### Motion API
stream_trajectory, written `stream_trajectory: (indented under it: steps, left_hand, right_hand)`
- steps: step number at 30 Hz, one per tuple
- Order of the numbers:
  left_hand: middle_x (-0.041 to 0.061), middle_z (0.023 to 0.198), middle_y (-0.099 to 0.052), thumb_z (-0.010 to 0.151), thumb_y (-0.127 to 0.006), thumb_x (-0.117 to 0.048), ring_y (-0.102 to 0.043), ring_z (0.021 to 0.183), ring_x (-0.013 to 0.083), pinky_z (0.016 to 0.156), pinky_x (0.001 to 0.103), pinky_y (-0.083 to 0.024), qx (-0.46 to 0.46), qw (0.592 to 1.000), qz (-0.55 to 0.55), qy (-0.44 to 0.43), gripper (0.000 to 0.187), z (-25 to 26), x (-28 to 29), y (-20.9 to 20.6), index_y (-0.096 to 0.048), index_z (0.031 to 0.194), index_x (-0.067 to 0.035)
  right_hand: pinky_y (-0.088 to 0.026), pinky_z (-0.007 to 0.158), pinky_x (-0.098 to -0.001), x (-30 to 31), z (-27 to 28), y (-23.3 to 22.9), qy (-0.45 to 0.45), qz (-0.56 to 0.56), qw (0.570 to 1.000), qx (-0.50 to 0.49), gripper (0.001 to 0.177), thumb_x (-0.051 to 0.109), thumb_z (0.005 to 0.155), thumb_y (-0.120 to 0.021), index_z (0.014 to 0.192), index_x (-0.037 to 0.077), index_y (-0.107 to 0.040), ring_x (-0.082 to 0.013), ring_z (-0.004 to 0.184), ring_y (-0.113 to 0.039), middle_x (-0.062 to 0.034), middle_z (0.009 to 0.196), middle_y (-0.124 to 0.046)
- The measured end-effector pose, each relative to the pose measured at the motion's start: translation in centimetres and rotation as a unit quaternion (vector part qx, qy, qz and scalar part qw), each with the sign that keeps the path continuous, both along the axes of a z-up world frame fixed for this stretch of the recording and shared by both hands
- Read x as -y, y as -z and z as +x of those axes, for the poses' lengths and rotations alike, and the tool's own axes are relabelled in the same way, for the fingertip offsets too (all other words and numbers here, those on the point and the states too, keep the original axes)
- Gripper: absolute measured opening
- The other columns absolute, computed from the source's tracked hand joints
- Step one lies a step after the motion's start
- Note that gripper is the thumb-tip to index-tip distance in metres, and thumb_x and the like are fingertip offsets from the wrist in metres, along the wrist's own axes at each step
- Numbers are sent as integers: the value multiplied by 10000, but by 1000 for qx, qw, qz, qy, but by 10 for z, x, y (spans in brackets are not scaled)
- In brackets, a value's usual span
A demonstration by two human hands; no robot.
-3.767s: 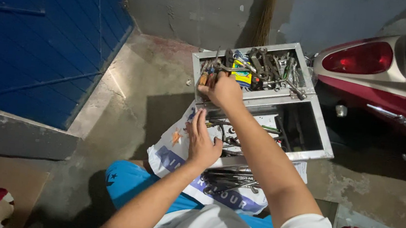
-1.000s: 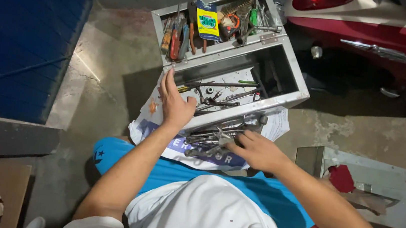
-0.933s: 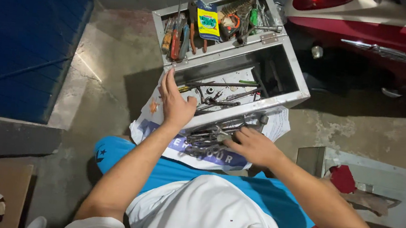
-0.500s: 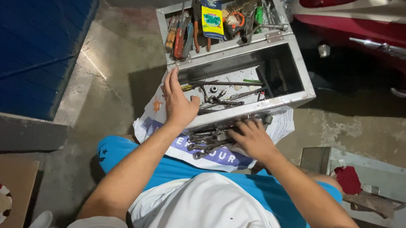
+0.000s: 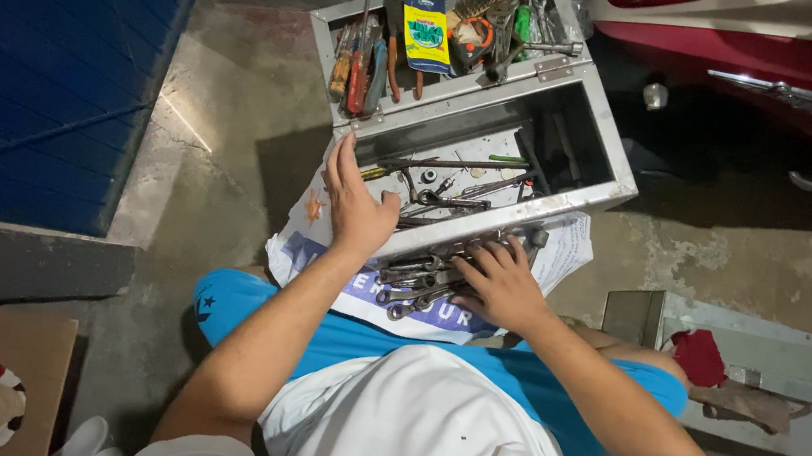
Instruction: Organizing various hand tools inside a metal toolbox.
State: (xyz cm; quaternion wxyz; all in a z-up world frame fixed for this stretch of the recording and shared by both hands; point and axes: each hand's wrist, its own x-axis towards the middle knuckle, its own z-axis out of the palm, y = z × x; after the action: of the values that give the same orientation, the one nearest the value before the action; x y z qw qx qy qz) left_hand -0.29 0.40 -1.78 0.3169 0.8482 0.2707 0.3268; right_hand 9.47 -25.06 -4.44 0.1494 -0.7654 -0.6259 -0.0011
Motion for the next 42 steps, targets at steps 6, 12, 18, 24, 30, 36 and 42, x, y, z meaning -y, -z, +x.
stream_trajectory:
  steps: [6, 12, 18, 24, 30, 36, 42]
  left_hand:
    - [257, 1551, -323, 744, -712, -42, -317, 1459, 464, 1228, 529, -268, 12, 1000, -11, -8, 948, 1, -1, 1, -239, 1564, 10]
    - [263, 1558, -328, 741, -687, -18, -325, 1469, 458, 1241, 520, -270, 9, 1000, -25, -6, 937, 1, 1, 0, -240, 1564, 14]
    - [272, 1554, -320, 734, -674, -1, -319, 1470, 470, 1244, 529, -263, 19, 1000, -14, -12, 939, -1, 3, -4, -233, 1563, 17]
    - [274, 1567, -309, 752, -660, 14, -308, 1473, 475, 1227, 520, -275, 25, 998, -50, -6, 929, -3, 4, -14, -225, 1572, 8]
    - [268, 1563, -316, 735, -672, 20, -313, 1462, 476, 1234, 538, -256, 23, 998, -64, -4, 937, -2, 2, -13, -231, 1561, 2]
    - [275, 1559, -323, 720, -669, 35, -307, 1468, 486, 1243, 565, -210, 28, 998, -55, -1, 949, -3, 3, -12, -225, 1558, 9]
    - [275, 1564, -323, 729, -648, 41, -321, 1469, 477, 1246, 530, -262, 43, 997, -65, -1, 933, -2, 3, -9, -234, 1565, 7]
  right_hand:
    - [-419, 984, -546, -10, 9, -65, -26, 105, 994, -21, 457, 383, 799, -826, 1126, 88, -705, -341, 1065, -585, -123, 1112, -654]
    - [-495, 740, -488, -64, 93, -83, 92, 44, 995, 3, 198, 185, 846, -749, 1020, 89, -743, -363, 860, -632, -124, 915, -687]
    - [-574, 840, -471, -141, 173, -17, 107, -313, 944, 16, 312, 116, 821, -677, 1115, 179, -760, -355, 1030, -699, -131, 1106, -727]
    - [-585, 895, -439, -181, 190, 31, 51, -434, 898, 49, 282, 208, 835, -701, 1090, 124, -785, -334, 1083, -717, -147, 1159, -746]
    - [-587, 886, -424, -191, 154, 23, -36, -529, 848, 24, 313, 248, 795, -728, 1077, 124, -782, -329, 1063, -718, -143, 1138, -751]
    - [-582, 874, -439, -191, 142, 49, -97, -480, 872, 22, 276, 267, 785, -745, 1026, 143, -798, -336, 1032, -713, -136, 1098, -757]
    - [-566, 842, -461, -185, 132, -13, -70, -428, 900, -42, 300, 300, 765, -784, 1016, 137, -787, -358, 973, -700, -139, 1032, -746]
